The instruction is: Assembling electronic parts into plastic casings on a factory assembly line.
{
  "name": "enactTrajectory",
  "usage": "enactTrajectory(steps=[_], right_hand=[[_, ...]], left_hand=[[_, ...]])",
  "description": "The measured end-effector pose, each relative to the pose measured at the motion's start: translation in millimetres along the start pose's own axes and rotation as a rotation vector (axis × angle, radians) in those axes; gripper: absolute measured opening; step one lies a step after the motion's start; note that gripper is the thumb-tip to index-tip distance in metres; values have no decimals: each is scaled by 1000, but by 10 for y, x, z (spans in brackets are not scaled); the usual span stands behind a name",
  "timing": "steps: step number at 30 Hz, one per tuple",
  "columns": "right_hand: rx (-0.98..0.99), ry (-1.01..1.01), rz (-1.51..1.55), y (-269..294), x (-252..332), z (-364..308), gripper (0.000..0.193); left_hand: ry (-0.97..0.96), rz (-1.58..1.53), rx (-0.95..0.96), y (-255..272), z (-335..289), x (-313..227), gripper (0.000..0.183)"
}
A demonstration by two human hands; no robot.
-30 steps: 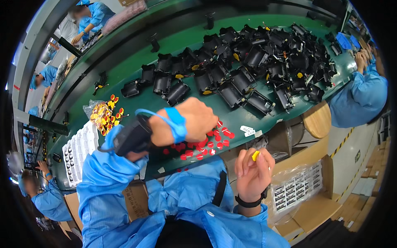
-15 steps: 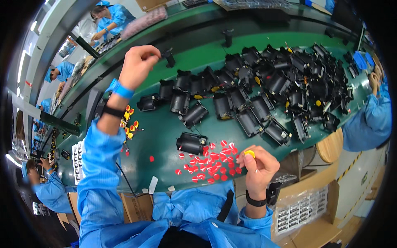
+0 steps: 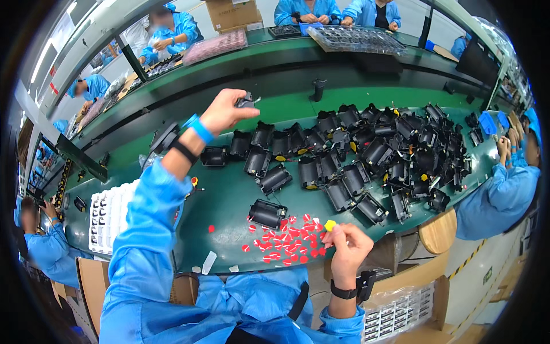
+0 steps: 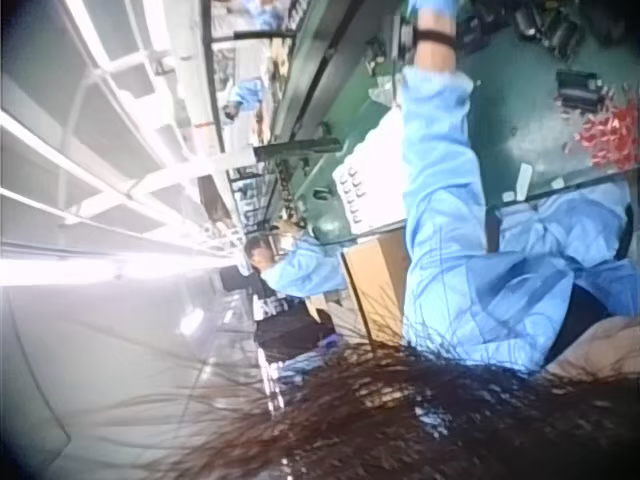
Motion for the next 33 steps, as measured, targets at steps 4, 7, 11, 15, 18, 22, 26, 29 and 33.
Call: enactTrajectory(steps=[4,7,11,15,18,22,26,29,33], right_hand=[[74,-147,249,-256,56,111,15],[330,-13,111,-944,586,79,8],[598,263,-153,-1605,871,6,4],[627,292,-216,-1752,864,-111,6],[607,281,-231,-1780,863,-164,7],[579,324,-237,-1825,911,-183,6],[479,527,-308,-1844,1100,-314,7],[412,616,-311,-1861,1222,-383,9],[644,403,-341,-1950,1068,-348,12]], left_hand=[[-224,-89,261,-434,-998,-626,21],[-155,87,302,-572,-1565,-719,22],[-226,29,318,-669,-1905,-858,23],[-274,17,293,-618,-2115,-811,23],[-304,40,285,-578,-2231,-815,22],[-265,9,360,-547,-2286,-777,23],[-332,-38,374,-516,-2349,-789,26],[-286,-67,372,-503,-2394,-797,26],[-371,-62,260,-415,-2453,-847,24]])
Point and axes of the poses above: each hand's wrist, its own z-axis towards the middle knuckle, its own y-axis out of the back of the hand, x = y × z, the point moved 10 cm from there along z, towards the middle knuckle, and after that the axes turned 1 degree about y, right-handed, at the moved point
